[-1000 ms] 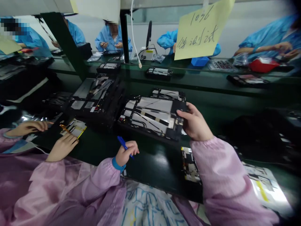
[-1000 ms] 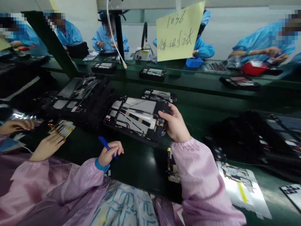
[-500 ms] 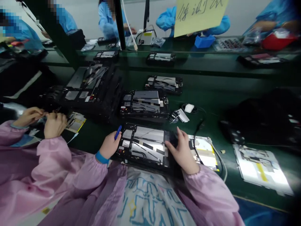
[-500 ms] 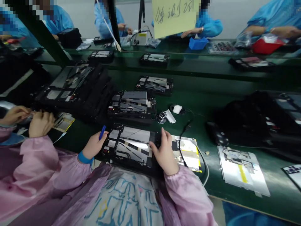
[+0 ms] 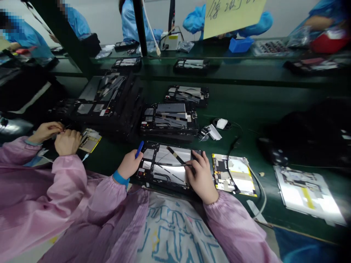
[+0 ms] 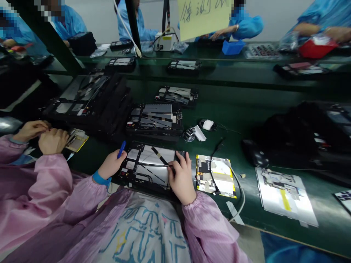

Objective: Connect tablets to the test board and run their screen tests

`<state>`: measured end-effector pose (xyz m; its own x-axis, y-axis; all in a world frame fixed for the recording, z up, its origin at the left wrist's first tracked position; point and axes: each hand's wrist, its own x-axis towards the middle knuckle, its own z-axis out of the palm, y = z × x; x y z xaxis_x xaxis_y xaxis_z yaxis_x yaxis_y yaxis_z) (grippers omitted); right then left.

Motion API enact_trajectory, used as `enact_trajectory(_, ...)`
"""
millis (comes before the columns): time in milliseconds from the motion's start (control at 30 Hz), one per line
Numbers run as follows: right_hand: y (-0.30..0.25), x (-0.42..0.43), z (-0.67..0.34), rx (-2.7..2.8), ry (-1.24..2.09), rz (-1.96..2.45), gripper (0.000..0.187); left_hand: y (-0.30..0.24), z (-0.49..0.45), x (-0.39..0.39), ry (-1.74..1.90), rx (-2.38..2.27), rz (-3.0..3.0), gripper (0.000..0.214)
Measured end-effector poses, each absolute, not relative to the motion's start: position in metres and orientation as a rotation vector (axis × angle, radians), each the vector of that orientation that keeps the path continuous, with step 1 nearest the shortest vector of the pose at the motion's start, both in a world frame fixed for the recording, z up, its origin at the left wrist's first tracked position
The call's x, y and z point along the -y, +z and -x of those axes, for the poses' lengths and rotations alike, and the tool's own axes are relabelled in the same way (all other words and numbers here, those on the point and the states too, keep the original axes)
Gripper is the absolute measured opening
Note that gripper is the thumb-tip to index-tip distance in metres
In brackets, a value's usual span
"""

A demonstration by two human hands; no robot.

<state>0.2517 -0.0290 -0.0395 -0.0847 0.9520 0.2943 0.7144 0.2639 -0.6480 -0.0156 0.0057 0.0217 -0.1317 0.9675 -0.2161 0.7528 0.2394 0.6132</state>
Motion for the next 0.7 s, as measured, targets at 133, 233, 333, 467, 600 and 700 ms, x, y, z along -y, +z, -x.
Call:
enact_trajectory(133, -0.036, 0.031, -0.252, 1.771, 0.549, 1.396, 0.015, 0.029, 0.02, -0.009, 0.562, -1.889, -1.45, 0.028)
enact_trajectory(233, -0.032, 0.03, -0.259, 1.763, 0.759, 1.126, 0.019, 0.034, 0.023, -0.011, 0.627, -1.877, -1.444, 0.029)
enact_trajectory(333, -0.026, 0.027, -0.272, 1.737, 0.991, 0.833, 0.033, 0.037, 0.022, -0.011, 0.739, -1.799, -1.398, 0.028)
enact_trajectory(467, 0.0, 0.024, -0.292, 1.804, 1.105, 0.737, 0.039, 0.047, 0.018, -0.006, 0.903, -1.692, -1.394, 0.028)
enact_trajectory(600, 0.037, 0.025, -0.301, 2.1, 1.038, 0.924, 0.031, 0.069, 0.014, 0.006, 1.149, -1.713, -1.726, 0.022)
enact_trajectory(700, 0.048, 0.024, -0.298, 2.084, 1.022, 1.223, 0.027, 0.079, 0.015, 0.018, 1.328, -1.729, -2.072, 0.018)
